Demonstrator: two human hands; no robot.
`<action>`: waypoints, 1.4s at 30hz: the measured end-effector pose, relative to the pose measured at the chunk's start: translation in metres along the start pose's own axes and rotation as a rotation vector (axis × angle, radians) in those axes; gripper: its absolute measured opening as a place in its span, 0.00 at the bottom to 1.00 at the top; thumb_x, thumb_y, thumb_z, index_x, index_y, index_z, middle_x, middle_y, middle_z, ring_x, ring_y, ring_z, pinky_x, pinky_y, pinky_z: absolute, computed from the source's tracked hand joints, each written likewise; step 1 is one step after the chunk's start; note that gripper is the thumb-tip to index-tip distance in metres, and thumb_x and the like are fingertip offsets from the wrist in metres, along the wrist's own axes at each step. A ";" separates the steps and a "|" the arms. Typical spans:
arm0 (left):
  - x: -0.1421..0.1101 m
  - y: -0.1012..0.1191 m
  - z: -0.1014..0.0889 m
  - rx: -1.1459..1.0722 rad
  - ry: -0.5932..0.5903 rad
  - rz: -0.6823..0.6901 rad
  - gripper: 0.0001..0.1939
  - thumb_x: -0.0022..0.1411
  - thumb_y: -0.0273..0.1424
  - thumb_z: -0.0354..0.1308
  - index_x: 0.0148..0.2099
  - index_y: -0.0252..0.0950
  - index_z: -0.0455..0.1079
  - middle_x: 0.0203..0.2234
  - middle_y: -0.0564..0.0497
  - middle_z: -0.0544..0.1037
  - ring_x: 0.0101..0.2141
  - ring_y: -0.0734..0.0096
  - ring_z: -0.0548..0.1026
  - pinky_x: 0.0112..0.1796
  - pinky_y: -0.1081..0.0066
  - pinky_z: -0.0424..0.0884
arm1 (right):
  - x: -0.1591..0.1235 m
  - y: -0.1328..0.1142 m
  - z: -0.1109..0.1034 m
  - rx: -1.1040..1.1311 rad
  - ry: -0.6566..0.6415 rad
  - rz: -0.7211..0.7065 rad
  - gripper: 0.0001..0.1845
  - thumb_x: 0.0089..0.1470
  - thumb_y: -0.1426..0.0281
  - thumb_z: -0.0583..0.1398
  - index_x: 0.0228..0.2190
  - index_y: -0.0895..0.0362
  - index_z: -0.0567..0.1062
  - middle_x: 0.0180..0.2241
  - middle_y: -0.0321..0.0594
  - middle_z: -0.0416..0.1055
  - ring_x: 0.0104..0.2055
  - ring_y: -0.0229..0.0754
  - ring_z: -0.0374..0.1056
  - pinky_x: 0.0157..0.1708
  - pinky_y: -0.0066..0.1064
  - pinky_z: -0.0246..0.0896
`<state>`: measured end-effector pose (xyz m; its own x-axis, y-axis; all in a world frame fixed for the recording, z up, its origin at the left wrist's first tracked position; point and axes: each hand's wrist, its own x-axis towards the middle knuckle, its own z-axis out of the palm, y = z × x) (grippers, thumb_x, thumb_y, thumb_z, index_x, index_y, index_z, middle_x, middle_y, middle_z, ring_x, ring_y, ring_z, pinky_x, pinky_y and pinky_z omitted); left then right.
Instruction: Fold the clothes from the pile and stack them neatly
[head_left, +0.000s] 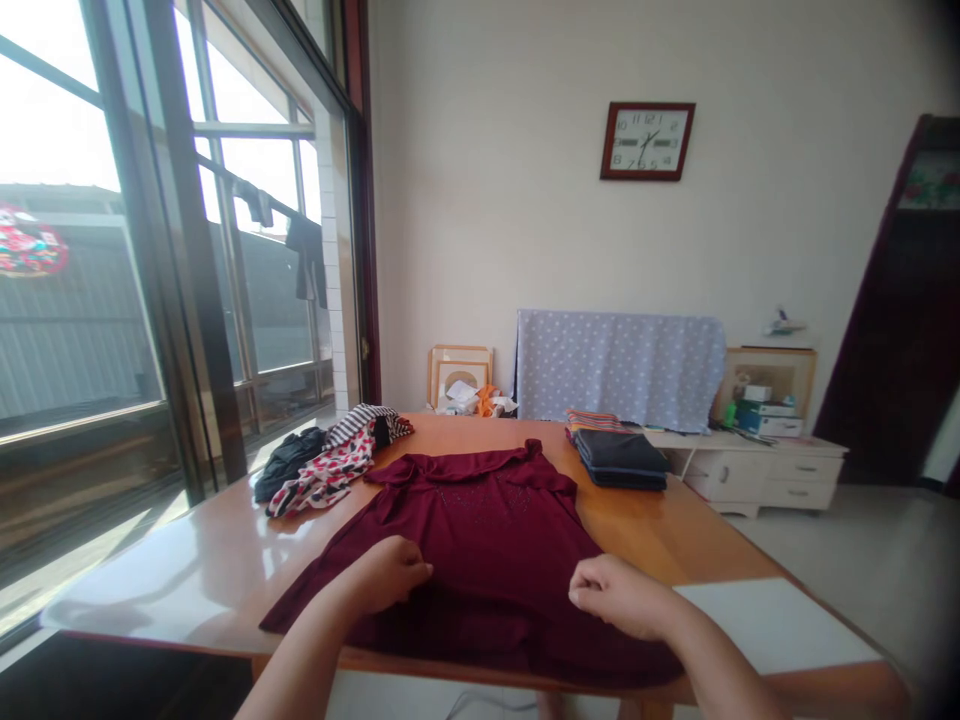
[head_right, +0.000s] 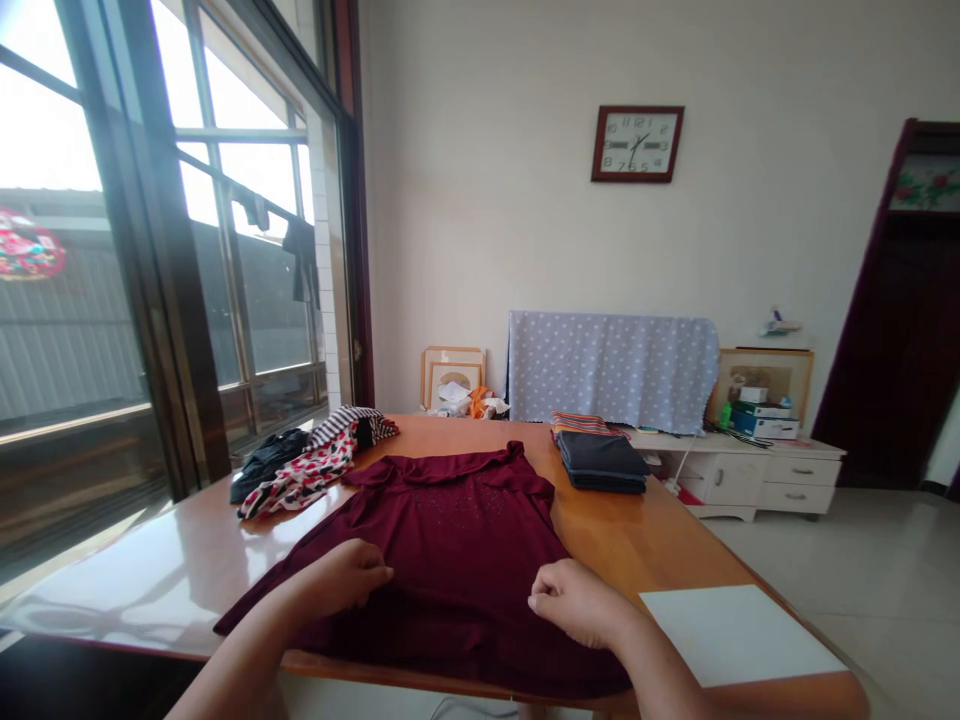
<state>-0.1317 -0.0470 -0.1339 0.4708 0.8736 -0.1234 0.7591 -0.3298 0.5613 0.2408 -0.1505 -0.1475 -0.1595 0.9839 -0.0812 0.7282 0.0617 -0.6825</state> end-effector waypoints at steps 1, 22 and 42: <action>0.001 -0.001 -0.001 -0.021 -0.053 -0.026 0.22 0.58 0.50 0.52 0.26 0.37 0.69 0.19 0.51 0.73 0.21 0.71 0.67 0.24 0.72 0.57 | 0.002 0.002 0.000 0.023 -0.055 0.035 0.14 0.55 0.60 0.58 0.29 0.58 0.75 0.25 0.38 0.73 0.27 0.37 0.66 0.27 0.25 0.57; 0.150 0.035 0.011 0.432 0.332 0.226 0.14 0.67 0.37 0.47 0.38 0.38 0.72 0.39 0.45 0.75 0.41 0.62 0.73 0.42 0.67 0.64 | 0.173 -0.044 0.000 0.031 0.445 -0.088 0.20 0.65 0.59 0.47 0.32 0.56 0.72 0.29 0.38 0.74 0.30 0.38 0.68 0.32 0.27 0.56; 0.172 0.007 0.030 0.332 0.356 0.143 0.16 0.66 0.45 0.50 0.49 0.43 0.70 0.48 0.46 0.71 0.51 0.55 0.66 0.49 0.59 0.59 | 0.193 -0.005 0.041 -0.491 0.472 0.139 0.12 0.63 0.63 0.52 0.39 0.51 0.74 0.38 0.39 0.74 0.36 0.40 0.70 0.31 0.30 0.48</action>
<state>-0.0316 0.0903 -0.1762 0.4419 0.8602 0.2545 0.8276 -0.5004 0.2543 0.1790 0.0320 -0.1889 0.1830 0.9491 0.2562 0.9560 -0.1110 -0.2716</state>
